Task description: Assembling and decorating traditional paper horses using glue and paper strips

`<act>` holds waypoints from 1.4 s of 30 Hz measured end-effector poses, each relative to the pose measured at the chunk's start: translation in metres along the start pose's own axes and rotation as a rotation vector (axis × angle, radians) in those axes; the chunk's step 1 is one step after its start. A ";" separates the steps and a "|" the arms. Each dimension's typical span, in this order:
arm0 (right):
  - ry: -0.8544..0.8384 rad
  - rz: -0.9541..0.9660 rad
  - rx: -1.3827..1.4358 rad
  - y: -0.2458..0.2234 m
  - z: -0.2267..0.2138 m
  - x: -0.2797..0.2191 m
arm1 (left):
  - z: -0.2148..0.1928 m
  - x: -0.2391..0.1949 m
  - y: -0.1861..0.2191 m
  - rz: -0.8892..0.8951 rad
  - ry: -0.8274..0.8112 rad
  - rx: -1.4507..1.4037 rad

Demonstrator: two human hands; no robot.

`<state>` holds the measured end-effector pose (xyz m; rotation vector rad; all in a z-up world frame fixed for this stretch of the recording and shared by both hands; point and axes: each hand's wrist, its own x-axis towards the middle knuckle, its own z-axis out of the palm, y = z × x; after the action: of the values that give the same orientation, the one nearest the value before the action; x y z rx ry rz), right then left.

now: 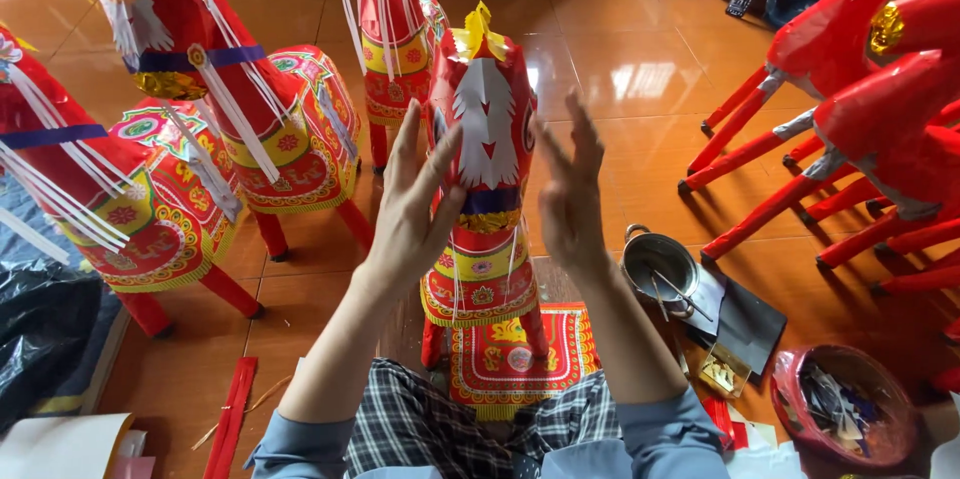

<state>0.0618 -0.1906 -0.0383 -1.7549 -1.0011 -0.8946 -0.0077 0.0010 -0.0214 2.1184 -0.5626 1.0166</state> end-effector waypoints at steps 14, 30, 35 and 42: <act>0.070 0.078 0.035 -0.014 -0.005 -0.078 | 0.022 -0.052 -0.022 0.030 0.102 -0.255; 0.338 1.543 -0.760 0.022 -0.167 -0.608 | 0.061 -0.339 -0.118 -1.215 -0.403 -0.008; 0.428 1.724 -0.606 0.027 -0.159 -0.638 | 0.073 -0.364 -0.129 -1.008 -0.702 0.337; -0.090 1.582 -0.603 0.173 -0.107 -0.568 | 0.083 -0.412 -0.146 -0.654 -0.740 0.699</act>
<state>-0.0317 -0.4786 -0.5601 -2.3026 0.7968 -0.0124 -0.1198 0.0655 -0.4471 2.9963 0.2371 0.0022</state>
